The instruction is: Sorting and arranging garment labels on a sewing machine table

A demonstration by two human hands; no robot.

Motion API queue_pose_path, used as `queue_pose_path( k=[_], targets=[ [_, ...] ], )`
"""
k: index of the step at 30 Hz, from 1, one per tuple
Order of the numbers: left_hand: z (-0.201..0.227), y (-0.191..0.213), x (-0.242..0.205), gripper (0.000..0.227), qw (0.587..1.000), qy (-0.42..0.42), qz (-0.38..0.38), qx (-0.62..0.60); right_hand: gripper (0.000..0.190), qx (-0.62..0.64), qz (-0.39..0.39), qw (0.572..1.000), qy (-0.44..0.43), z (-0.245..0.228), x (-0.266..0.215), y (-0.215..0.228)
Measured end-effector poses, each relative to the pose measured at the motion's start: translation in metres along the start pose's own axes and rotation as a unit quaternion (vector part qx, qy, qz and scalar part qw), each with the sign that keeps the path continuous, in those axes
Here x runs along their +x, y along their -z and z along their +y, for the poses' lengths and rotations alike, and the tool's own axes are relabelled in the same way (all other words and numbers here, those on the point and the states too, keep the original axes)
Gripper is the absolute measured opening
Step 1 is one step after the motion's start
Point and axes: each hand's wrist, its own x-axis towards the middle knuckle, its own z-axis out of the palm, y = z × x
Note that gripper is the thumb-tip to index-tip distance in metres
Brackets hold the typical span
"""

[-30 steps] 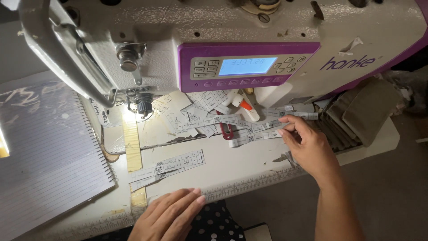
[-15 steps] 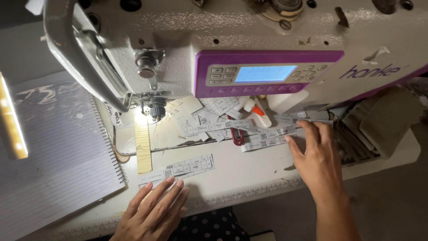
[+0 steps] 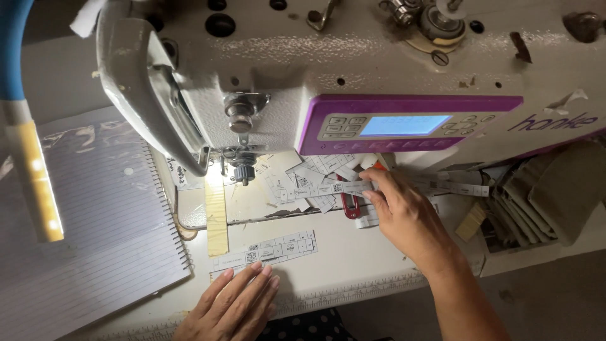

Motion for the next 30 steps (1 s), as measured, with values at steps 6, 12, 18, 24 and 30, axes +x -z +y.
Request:
queue_pose_path(
  k=[6, 12, 18, 24, 30],
  targets=[
    [-0.004, 0.003, 0.004, 0.034, 1.0, -0.011, 0.014, 0.007, 0.041, 0.002, 0.004, 0.998, 0.055, -0.001, 0.008, -0.002],
    [-0.003, 0.003, 0.0, 0.036, 1.0, 0.005, 0.006, -0.01, 0.039, -0.024, 0.022, 0.997, 0.072, 0.005, 0.006, -0.003],
    [-0.006, 0.012, 0.001, 0.037, 0.992, 0.037, 0.018, -0.121, 0.031, -0.142, 0.06, 0.975, 0.16, -0.024, 0.004, 0.02],
    [-0.004, 0.032, 0.093, 0.051, 0.97, 0.087, -0.019, -0.226, 0.043, -0.264, 0.089, 0.924, 0.262, -0.063, -0.01, 0.042],
    [-0.009, -0.036, 0.13, 0.035, 0.96, 0.112, -0.163, -0.196, 0.03, -0.317, 0.117, 0.903, 0.264, -0.078, -0.028, 0.045]
  ],
)
